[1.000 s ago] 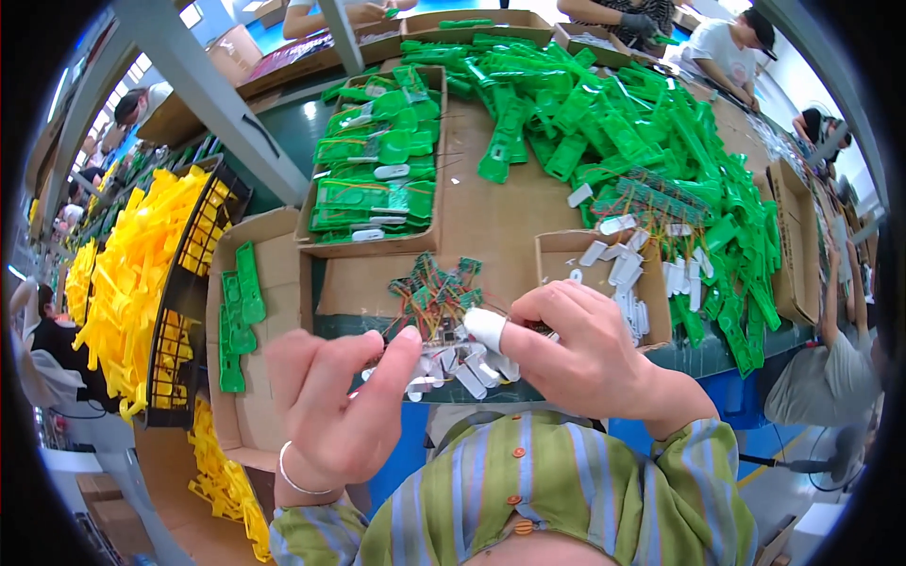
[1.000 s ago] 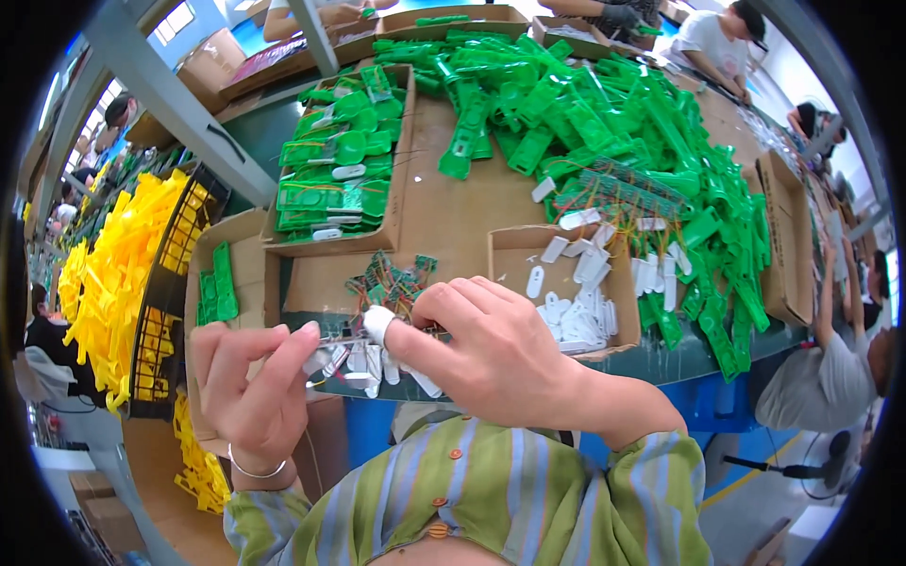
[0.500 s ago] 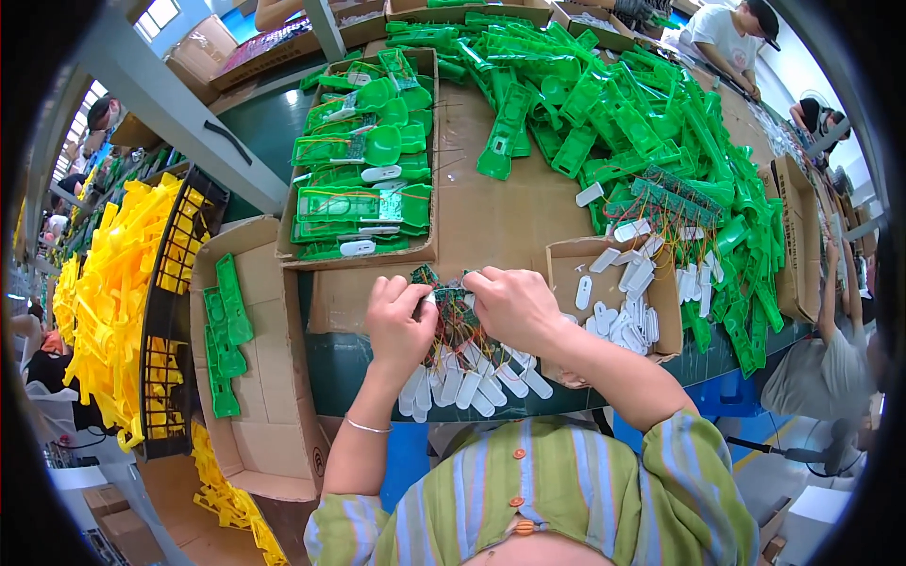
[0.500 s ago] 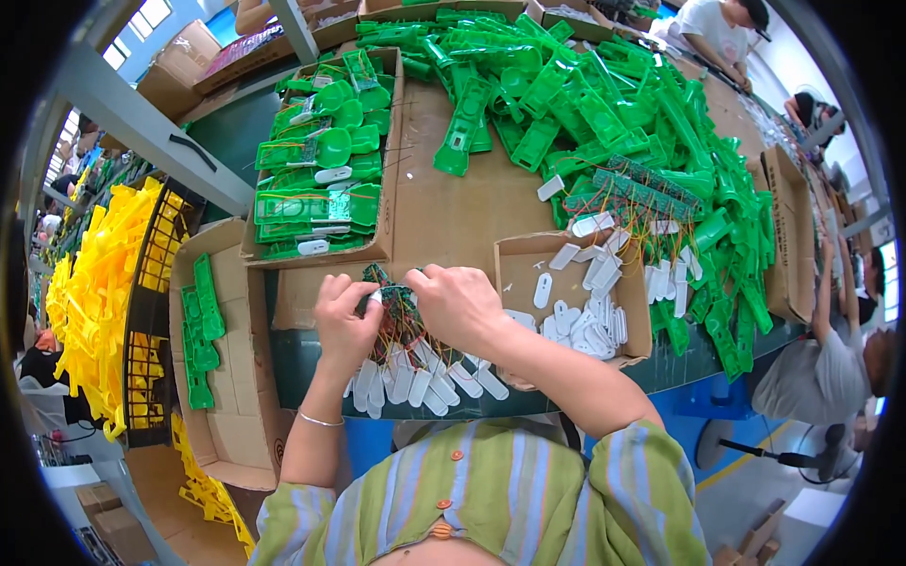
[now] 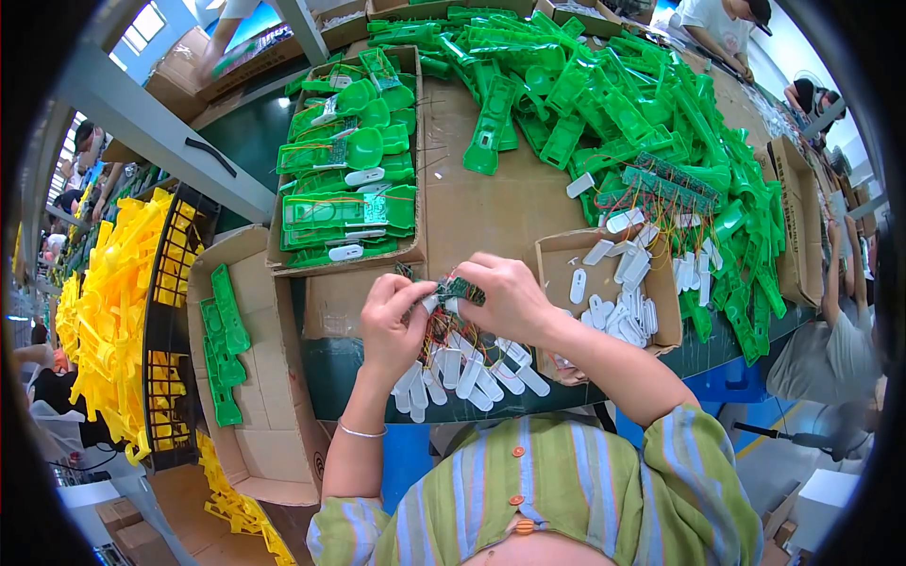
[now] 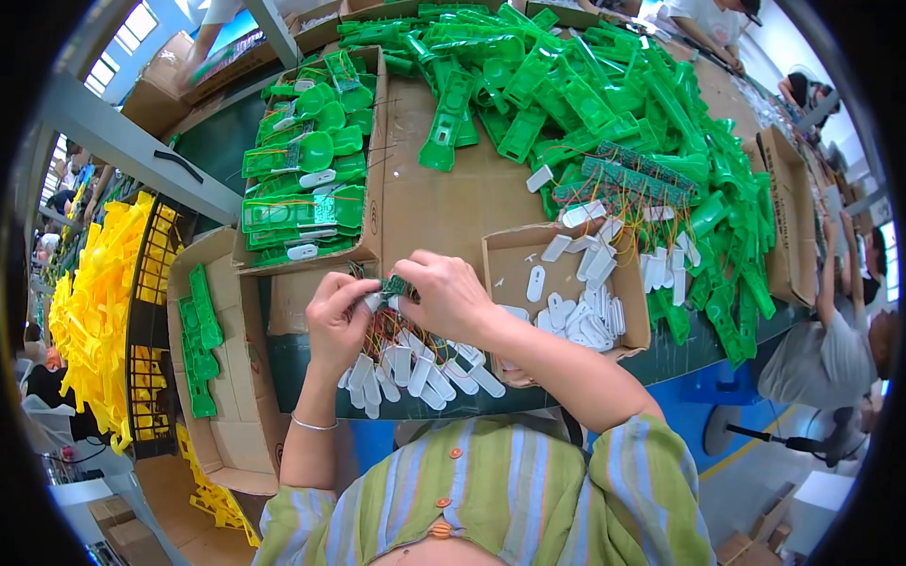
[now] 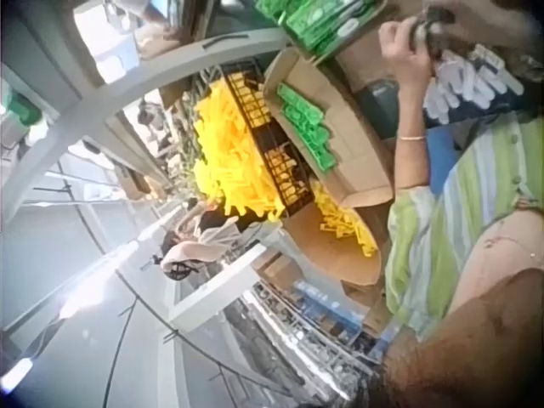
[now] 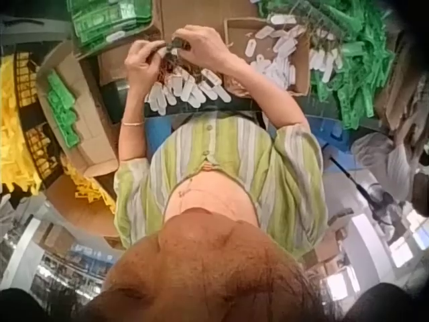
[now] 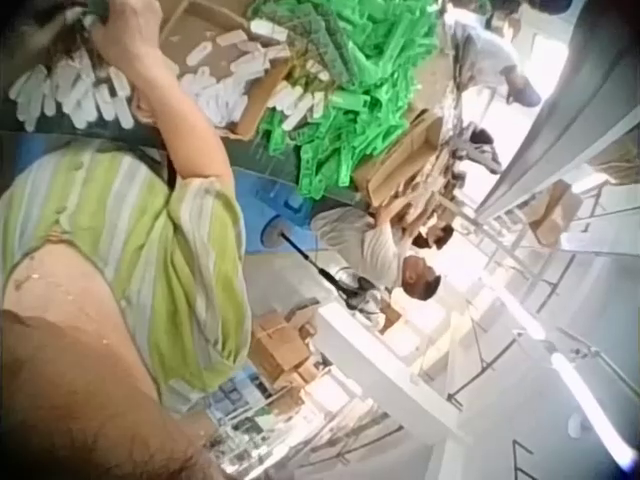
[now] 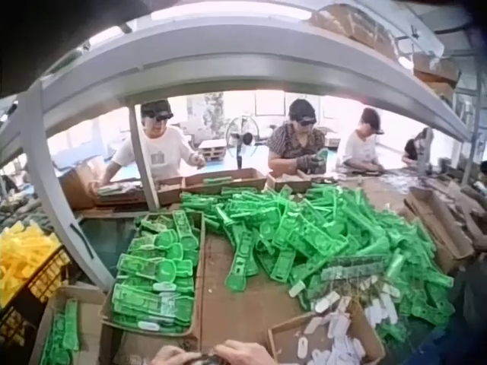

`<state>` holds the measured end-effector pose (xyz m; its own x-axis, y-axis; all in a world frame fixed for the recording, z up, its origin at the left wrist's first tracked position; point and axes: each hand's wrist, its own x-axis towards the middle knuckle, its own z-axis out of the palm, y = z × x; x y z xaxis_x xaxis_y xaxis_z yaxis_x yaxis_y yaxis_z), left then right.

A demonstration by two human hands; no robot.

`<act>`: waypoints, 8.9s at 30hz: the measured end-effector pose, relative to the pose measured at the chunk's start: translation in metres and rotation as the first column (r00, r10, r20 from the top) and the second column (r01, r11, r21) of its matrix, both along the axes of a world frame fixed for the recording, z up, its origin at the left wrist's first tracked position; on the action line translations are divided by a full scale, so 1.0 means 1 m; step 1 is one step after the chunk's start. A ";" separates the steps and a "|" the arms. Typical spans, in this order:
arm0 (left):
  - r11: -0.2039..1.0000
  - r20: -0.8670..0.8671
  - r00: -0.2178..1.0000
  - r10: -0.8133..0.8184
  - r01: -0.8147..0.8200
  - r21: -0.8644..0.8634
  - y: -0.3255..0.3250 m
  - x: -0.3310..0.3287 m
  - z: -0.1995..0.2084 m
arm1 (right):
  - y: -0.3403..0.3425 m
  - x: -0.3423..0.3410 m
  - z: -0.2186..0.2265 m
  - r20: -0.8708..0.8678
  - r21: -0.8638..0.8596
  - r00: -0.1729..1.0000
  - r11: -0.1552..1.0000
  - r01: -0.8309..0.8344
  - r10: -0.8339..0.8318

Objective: Assembling plastic lighting components with integrated wiring at a factory workstation.

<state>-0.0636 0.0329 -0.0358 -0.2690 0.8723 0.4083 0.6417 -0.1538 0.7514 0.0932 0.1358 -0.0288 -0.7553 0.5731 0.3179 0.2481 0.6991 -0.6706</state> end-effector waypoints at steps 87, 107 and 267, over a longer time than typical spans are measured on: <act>0.990 -0.414 0.909 0.051 -0.101 -0.100 0.001 -0.013 -0.005 | -0.003 0.050 -0.002 -0.214 0.208 0.962 0.955 0.214 -0.169; 0.857 -0.613 0.789 0.035 0.292 0.424 0.046 0.113 0.101 | 0.048 0.189 0.092 -0.325 0.713 0.899 0.549 0.436 -0.292; 0.862 -0.669 0.733 -0.122 0.413 0.294 0.030 0.117 0.122 | -0.010 0.163 0.110 -0.234 0.842 0.958 0.459 0.284 -0.164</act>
<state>0.0534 0.0630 0.0863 0.3837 0.5839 0.7154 0.8132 -0.5808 0.0379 0.2566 0.1253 0.0808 -0.5710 0.1094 0.8137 0.4569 0.8658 0.2042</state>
